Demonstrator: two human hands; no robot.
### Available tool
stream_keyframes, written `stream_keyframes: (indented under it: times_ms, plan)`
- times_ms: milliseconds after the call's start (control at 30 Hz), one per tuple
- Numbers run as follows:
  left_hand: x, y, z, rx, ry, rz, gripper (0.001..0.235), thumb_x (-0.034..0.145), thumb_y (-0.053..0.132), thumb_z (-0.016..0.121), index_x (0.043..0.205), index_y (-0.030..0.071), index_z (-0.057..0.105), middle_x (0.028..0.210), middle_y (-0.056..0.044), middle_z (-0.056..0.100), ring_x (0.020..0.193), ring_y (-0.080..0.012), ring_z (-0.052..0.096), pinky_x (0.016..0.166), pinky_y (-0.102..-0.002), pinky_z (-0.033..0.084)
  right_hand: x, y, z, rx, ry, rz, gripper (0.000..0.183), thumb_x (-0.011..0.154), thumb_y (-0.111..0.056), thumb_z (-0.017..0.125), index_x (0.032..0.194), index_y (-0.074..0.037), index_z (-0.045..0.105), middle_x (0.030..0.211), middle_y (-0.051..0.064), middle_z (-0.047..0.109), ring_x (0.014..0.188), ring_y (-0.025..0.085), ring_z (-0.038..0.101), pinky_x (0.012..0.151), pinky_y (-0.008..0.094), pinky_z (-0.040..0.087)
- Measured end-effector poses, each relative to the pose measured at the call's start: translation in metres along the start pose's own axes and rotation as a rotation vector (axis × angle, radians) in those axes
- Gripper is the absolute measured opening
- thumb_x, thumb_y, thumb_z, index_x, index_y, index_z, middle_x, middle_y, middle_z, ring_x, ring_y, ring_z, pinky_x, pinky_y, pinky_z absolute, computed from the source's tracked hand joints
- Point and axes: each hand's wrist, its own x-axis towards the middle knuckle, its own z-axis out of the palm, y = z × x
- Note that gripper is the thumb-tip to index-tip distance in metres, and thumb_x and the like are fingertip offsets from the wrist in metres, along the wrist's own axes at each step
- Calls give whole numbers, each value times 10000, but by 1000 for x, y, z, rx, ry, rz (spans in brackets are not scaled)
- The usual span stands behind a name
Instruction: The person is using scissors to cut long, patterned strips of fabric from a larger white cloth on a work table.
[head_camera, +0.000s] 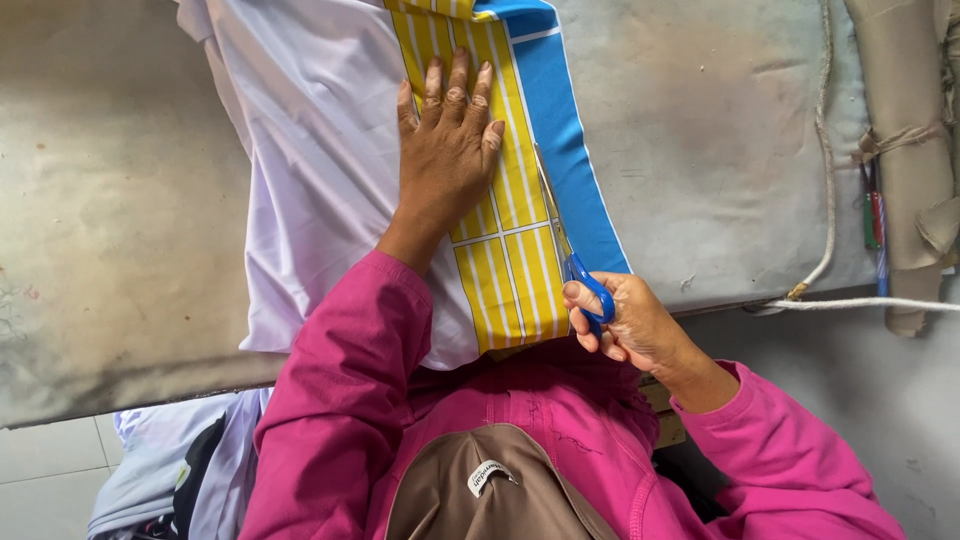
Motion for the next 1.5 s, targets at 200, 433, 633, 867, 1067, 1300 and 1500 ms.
stream_keyframes:
  times_ms: [200, 433, 633, 867, 1067, 1300, 1500]
  plan:
    - [0, 0, 0, 11, 19, 8, 535, 980, 371, 369, 1454, 126, 322, 1509, -104, 221, 1399, -284, 193, 1112, -501, 72, 5, -4, 1, 34, -10, 25, 285, 856, -295, 571, 854, -13, 530, 587, 94, 533, 387, 159, 488, 214, 179, 220]
    - [0, -1, 3, 20, 42, 9, 524, 987, 373, 365, 1448, 125, 338, 1504, -101, 237, 1393, -284, 200, 1110, -503, 87, 8, -18, 11, 50, -29, -5, 372, 815, -385, 597, 844, -17, 552, 585, 72, 554, 393, 142, 500, 242, 183, 273]
    - [-1, -2, 6, 19, 75, 20, 523, 981, 371, 407, 1440, 123, 365, 1496, -103, 252, 1388, -288, 214, 1106, -502, 99, 9, -16, 14, 35, 13, -35, 276, 833, -269, 620, 819, -7, 535, 551, 76, 536, 366, 138, 485, 206, 183, 238]
    - [-1, -2, 8, 50, 98, 23, 519, 977, 383, 408, 1430, 130, 381, 1485, -99, 281, 1376, -283, 223, 1094, -507, 124, 16, -28, 14, 4, -2, 1, 393, 799, -418, 591, 864, -33, 550, 599, 67, 544, 406, 134, 494, 248, 181, 277]
    - [0, -2, 9, 46, 57, 4, 525, 982, 387, 365, 1444, 139, 347, 1498, -92, 255, 1387, -274, 208, 1098, -505, 111, 18, -41, 23, 5, -1, -18, 357, 807, -410, 597, 826, -57, 546, 579, 42, 557, 392, 111, 497, 263, 164, 291]
    - [0, -2, 9, 24, 49, 2, 524, 984, 388, 377, 1443, 136, 351, 1498, -94, 253, 1388, -278, 200, 1102, -507, 90, 23, -39, 21, -24, 12, -53, 296, 839, -333, 610, 820, -46, 543, 566, 48, 549, 383, 113, 494, 239, 166, 266]
    - [0, -2, 10, 51, 85, 5, 515, 985, 395, 382, 1434, 144, 375, 1488, -90, 275, 1377, -275, 230, 1093, -508, 128, 30, -51, 21, 8, -29, -30, 430, 765, -459, 607, 840, -40, 542, 575, 56, 536, 410, 129, 496, 256, 167, 265]
